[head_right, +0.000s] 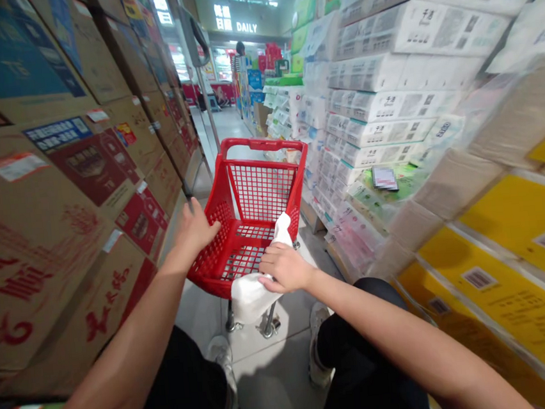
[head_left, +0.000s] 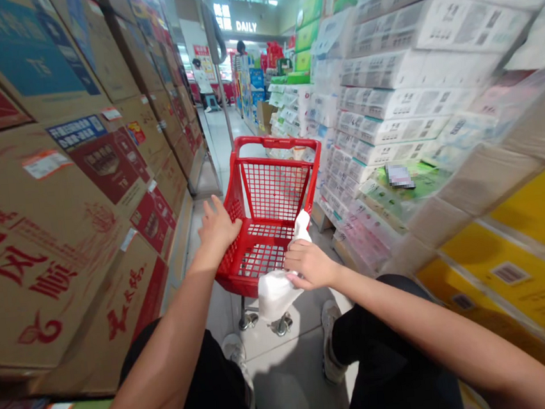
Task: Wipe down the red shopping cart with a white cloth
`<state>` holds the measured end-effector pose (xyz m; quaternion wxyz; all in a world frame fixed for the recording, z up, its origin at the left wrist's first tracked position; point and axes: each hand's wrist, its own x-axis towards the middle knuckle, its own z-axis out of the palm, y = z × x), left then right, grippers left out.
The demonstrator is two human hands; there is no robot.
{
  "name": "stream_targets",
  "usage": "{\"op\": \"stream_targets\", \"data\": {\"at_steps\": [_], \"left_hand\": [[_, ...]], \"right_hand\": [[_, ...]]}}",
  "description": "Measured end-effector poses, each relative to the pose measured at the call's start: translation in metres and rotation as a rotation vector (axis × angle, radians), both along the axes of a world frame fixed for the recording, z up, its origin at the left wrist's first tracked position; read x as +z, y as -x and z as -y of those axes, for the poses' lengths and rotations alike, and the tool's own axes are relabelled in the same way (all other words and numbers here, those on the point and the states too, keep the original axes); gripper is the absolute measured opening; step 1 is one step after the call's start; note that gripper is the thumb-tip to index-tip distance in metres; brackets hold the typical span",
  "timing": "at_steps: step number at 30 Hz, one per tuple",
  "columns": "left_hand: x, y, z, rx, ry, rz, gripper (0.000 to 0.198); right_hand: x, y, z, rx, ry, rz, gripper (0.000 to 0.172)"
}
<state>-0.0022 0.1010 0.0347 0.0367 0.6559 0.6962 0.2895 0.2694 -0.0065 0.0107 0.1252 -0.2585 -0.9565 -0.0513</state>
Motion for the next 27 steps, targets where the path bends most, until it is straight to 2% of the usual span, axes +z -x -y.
{"op": "stream_targets", "data": {"at_steps": [2,3,5,7,11,16,19,21,24,27], "left_hand": [[-0.007,-0.010,0.020,0.004,0.107,-0.057,0.091],[-0.010,-0.013,0.029,0.027,0.116,-0.104,0.080],[-0.016,-0.014,0.040,0.064,0.074,-0.209,0.058],[-0.017,-0.012,0.043,0.070,0.040,-0.295,0.050],[-0.012,-0.002,0.037,-0.007,0.089,-0.388,0.052],[-0.011,0.013,0.031,-0.055,0.092,-0.451,0.056],[-0.014,0.020,0.028,-0.059,0.062,-0.434,0.056],[-0.015,0.025,0.025,-0.050,0.048,-0.395,0.053],[-0.016,0.029,0.019,0.008,0.063,-0.341,0.049],[-0.018,0.032,0.014,0.078,0.084,-0.345,0.049]], "right_hand": [[-0.006,0.002,-0.002,-0.029,-0.030,-0.026,0.037],[-0.008,0.002,-0.003,-0.032,-0.041,-0.035,0.037],[-0.008,0.001,-0.004,-0.028,-0.053,-0.033,0.037],[-0.007,-0.002,-0.008,-0.015,-0.064,-0.015,0.038],[-0.001,-0.012,-0.026,-0.056,-0.108,-0.015,0.040],[0.012,-0.034,-0.072,-0.153,-0.127,-0.021,0.040],[0.024,-0.049,-0.098,-0.265,-0.142,-0.019,0.038],[0.028,-0.051,-0.106,-0.360,-0.152,-0.044,0.036],[0.019,-0.037,-0.094,-0.441,-0.176,-0.137,0.034],[-0.003,0.000,-0.057,-0.375,-0.188,-0.245,0.031]]}}
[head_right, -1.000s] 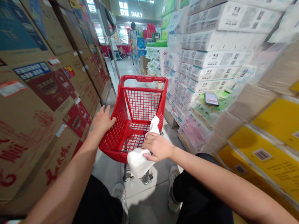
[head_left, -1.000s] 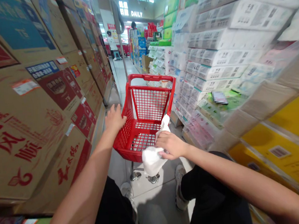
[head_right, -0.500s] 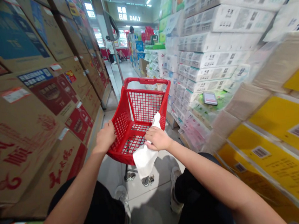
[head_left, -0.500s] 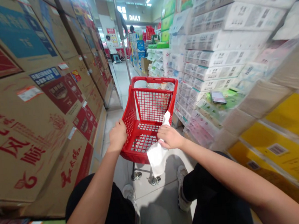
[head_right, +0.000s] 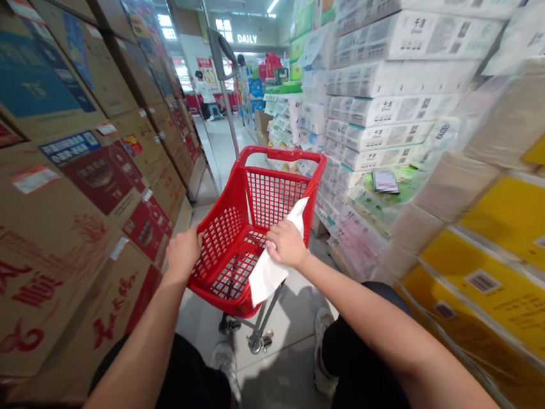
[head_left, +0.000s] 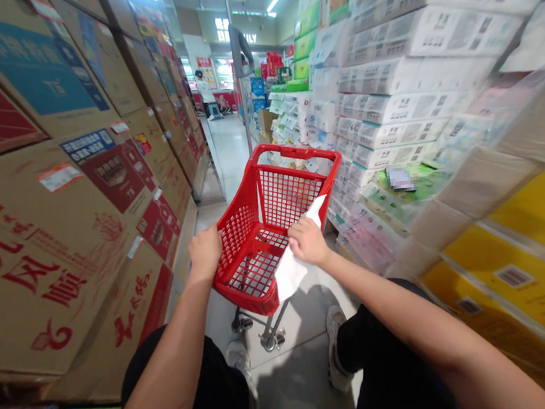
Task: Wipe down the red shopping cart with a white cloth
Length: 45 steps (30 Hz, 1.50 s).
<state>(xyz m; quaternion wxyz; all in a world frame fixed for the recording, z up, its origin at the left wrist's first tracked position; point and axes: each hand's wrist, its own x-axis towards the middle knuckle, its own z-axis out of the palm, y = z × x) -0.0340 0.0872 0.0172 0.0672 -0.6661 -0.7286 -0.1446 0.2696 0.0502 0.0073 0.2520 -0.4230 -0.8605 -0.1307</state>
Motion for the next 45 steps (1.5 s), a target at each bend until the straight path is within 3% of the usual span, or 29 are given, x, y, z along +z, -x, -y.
{"op": "stream_targets", "data": {"at_steps": [4,7,10,16,20,23,27,30,34,40,43,45], "left_hand": [[0.001,0.006,-0.004,-0.018,0.022,-0.044,0.049],[0.002,0.013,-0.006,-0.083,0.040,-0.059,0.048],[0.003,0.020,-0.009,-0.122,0.052,-0.074,0.047],[0.001,0.025,-0.011,-0.138,0.053,-0.053,0.046],[0.001,0.022,-0.013,-0.095,0.043,-0.036,0.046],[0.000,0.021,-0.017,-0.043,0.019,-0.029,0.048],[-0.002,0.022,-0.020,-0.027,0.016,-0.029,0.049],[-0.003,0.024,-0.018,-0.026,0.024,-0.027,0.049],[-0.002,0.027,-0.015,-0.035,0.046,-0.024,0.048],[0.000,0.022,-0.016,-0.109,0.056,0.007,0.045],[0.001,0.015,-0.016,-0.101,0.065,0.010,0.045],[0.000,0.011,-0.015,-0.079,0.062,0.011,0.047]], "right_hand": [[-0.026,0.053,0.055,0.188,-0.050,-0.057,0.025],[-0.028,0.062,0.065,0.294,-0.086,0.000,0.024],[-0.019,0.039,0.041,0.291,-0.108,0.055,0.029],[0.010,-0.034,-0.038,0.051,-0.109,0.072,0.026],[0.023,-0.040,-0.058,-0.081,-0.093,0.057,0.026],[0.015,-0.012,-0.037,-0.027,-0.054,0.048,0.028],[-0.012,0.047,0.019,0.154,-0.022,-0.022,0.026],[-0.025,0.068,0.042,0.234,-0.045,-0.033,0.028],[-0.015,0.036,0.013,0.267,-0.040,0.069,0.031],[0.028,-0.045,-0.067,-0.019,-0.029,0.151,0.030],[0.037,-0.055,-0.079,-0.136,-0.009,0.132,0.031],[0.034,-0.048,-0.069,-0.143,0.003,0.106,0.031]]}}
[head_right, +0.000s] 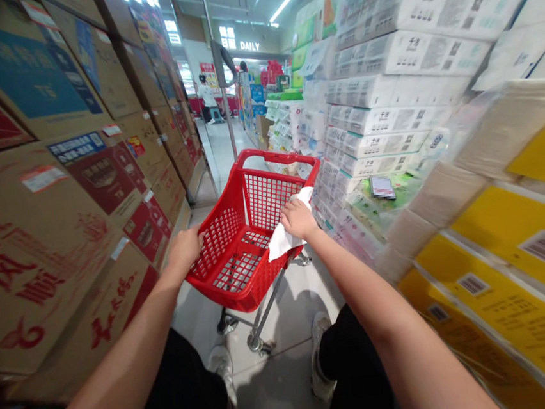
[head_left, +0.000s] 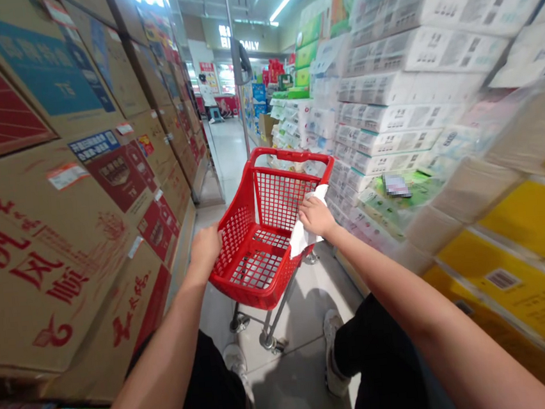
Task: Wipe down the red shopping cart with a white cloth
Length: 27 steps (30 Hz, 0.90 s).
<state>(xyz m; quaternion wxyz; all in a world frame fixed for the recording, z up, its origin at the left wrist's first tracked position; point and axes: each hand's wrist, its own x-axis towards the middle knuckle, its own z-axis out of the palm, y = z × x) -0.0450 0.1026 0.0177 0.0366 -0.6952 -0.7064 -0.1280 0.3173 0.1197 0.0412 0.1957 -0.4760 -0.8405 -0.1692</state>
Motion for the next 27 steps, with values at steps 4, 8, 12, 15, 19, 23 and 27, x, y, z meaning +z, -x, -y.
{"op": "stream_targets", "data": {"at_steps": [4,8,12,15,19,23,27], "left_hand": [[-0.002,-0.004,0.003,0.041,-0.027,-0.005,0.049],[-0.002,-0.002,0.006,0.045,-0.023,-0.003,0.049],[0.001,0.004,0.007,-0.023,-0.010,0.002,0.048],[0.004,0.007,0.007,-0.052,0.019,0.016,0.047],[0.006,0.009,0.008,-0.046,0.033,0.016,0.046],[0.005,0.009,0.011,-0.039,0.001,0.007,0.046],[0.003,0.012,0.011,0.019,0.002,0.001,0.049]], "right_hand": [[-0.022,0.039,0.054,0.144,0.030,-0.068,0.028],[-0.047,0.078,0.108,0.310,0.045,-0.152,0.027],[-0.046,0.070,0.104,0.403,0.038,-0.086,0.031],[-0.026,0.035,0.065,0.312,0.037,-0.033,0.033],[0.004,-0.007,0.010,0.117,-0.001,0.046,0.033],[0.011,-0.012,-0.006,-0.010,-0.045,0.022,0.031],[-0.012,0.027,0.036,0.085,-0.036,-0.059,0.027]]}}
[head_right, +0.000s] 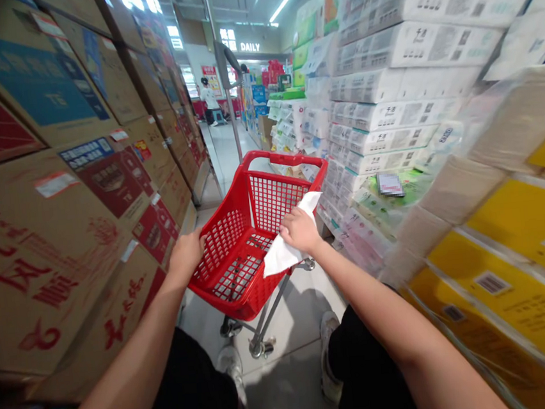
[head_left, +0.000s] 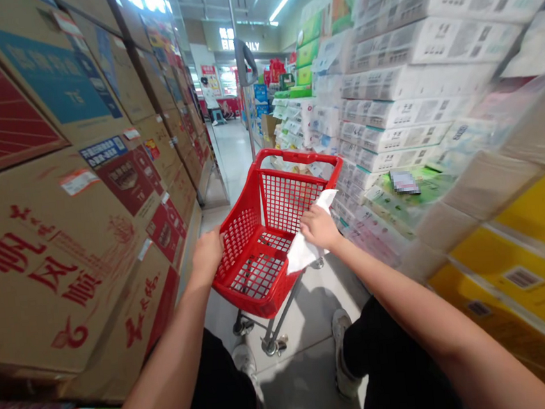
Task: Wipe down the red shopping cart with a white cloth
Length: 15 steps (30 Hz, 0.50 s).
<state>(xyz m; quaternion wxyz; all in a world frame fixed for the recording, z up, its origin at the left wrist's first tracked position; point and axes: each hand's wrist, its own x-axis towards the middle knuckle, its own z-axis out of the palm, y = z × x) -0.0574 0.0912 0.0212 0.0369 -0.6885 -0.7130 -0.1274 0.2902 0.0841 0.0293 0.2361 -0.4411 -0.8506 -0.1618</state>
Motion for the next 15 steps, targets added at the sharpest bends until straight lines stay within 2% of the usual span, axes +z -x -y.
{"op": "stream_targets", "data": {"at_steps": [4,7,10,15], "left_hand": [[-0.005,0.012,-0.005,-0.007,-0.030,-0.031,0.049],[-0.011,0.025,-0.009,-0.061,-0.042,-0.030,0.047],[-0.015,0.037,-0.012,-0.092,-0.029,-0.030,0.046],[-0.017,0.045,-0.015,-0.130,-0.031,-0.043,0.048]], "right_hand": [[-0.027,0.054,0.059,0.136,0.024,-0.082,0.025],[-0.030,0.067,0.071,0.235,0.049,-0.022,0.028],[-0.013,0.041,0.045,0.233,0.050,0.073,0.035],[0.025,-0.030,-0.017,-0.009,-0.004,0.137,0.033]]}}
